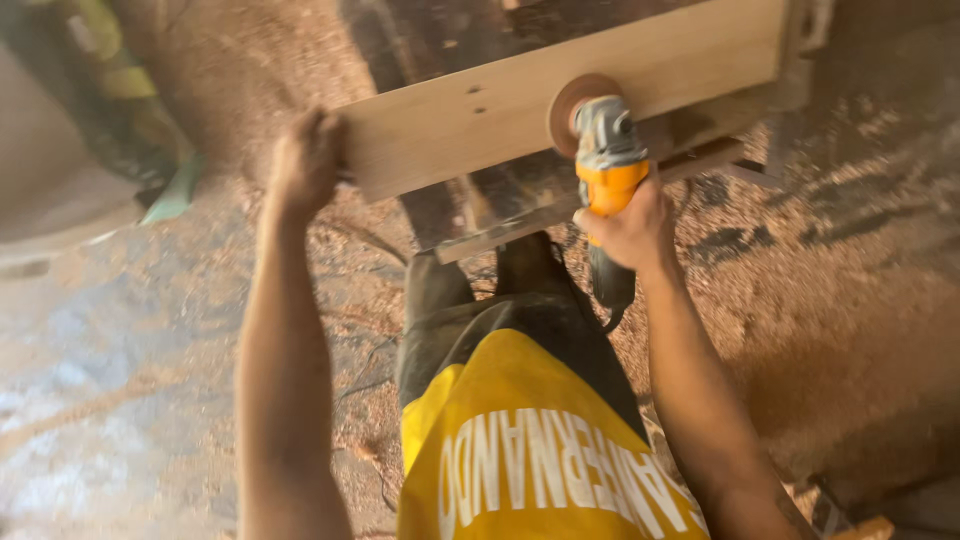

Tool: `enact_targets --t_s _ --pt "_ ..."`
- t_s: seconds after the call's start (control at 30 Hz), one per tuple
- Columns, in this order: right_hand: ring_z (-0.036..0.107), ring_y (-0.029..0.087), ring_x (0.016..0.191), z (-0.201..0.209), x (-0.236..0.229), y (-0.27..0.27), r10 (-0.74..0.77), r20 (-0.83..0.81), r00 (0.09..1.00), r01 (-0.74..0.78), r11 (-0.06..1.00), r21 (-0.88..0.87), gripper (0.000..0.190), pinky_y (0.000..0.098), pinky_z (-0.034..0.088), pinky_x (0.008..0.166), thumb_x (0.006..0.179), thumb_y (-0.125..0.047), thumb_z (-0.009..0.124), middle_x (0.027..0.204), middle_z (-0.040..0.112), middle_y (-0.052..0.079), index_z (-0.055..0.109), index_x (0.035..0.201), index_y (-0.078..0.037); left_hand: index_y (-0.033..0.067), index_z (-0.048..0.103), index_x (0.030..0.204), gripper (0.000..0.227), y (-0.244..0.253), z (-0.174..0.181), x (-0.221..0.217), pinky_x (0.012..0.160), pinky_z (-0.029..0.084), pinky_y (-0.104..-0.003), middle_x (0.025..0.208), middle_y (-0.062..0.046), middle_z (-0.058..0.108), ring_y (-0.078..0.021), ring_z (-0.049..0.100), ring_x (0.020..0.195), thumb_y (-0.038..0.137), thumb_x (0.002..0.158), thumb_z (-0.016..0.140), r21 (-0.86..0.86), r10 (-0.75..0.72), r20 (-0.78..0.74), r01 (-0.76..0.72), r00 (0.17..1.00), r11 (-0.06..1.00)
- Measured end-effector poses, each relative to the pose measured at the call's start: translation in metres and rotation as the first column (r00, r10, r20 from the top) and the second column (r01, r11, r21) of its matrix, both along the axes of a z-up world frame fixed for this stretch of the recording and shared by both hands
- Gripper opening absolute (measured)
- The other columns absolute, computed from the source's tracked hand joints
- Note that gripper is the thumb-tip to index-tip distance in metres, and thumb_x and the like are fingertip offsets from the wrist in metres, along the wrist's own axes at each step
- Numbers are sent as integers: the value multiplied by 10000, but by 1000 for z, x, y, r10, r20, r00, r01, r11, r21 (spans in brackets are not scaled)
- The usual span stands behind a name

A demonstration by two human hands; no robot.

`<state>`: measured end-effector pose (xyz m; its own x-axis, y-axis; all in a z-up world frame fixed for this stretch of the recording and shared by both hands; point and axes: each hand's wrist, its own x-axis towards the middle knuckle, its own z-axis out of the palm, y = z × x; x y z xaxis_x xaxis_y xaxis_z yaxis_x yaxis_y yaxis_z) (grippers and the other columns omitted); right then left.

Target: The person uses an angle grinder with a sanding disc to smooth the surface of a wooden plank. They hold the plank with one hand and move the grinder back and forth along its length, generating sawdust.

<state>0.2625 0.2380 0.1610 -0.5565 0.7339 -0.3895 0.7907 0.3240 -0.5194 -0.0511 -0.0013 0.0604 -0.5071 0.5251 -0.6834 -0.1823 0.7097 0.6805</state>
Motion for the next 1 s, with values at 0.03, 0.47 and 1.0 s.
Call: enact_targets --t_s 0.03,0.47,1.0 --pt "716 305 947 -1 11 18 -38 -39 999 37 999 -19 663 440 581 838 673 -214 847 1083 711 161 561 1237 -15 29 588 1213 346 2 -1 -2 587 584 -404 845 -194 690 -256 703 702 314 1118 417 -25 -55 -86 53 995 998" --pt "715 203 838 -36 164 210 -613 -342 712 462 776 -430 422 340 635 733 853 -9 794 1033 663 66 600 1227 -27 -4 630 1110 282 -18 -33 1 731 530 -404 930 -124 673 -245 646 825 277 1084 635 -3 74 -225 -77 972 997" --pt "696 173 859 30 226 -14 -775 -438 455 658 624 -421 517 328 636 758 808 62 707 1060 633 76 537 1291 -12 6 268 1544 1234 244 28 142 995 439 -603 1477 -256 397 -403 419 1327 380 593 960 -348 -644 -637 589 423 730"
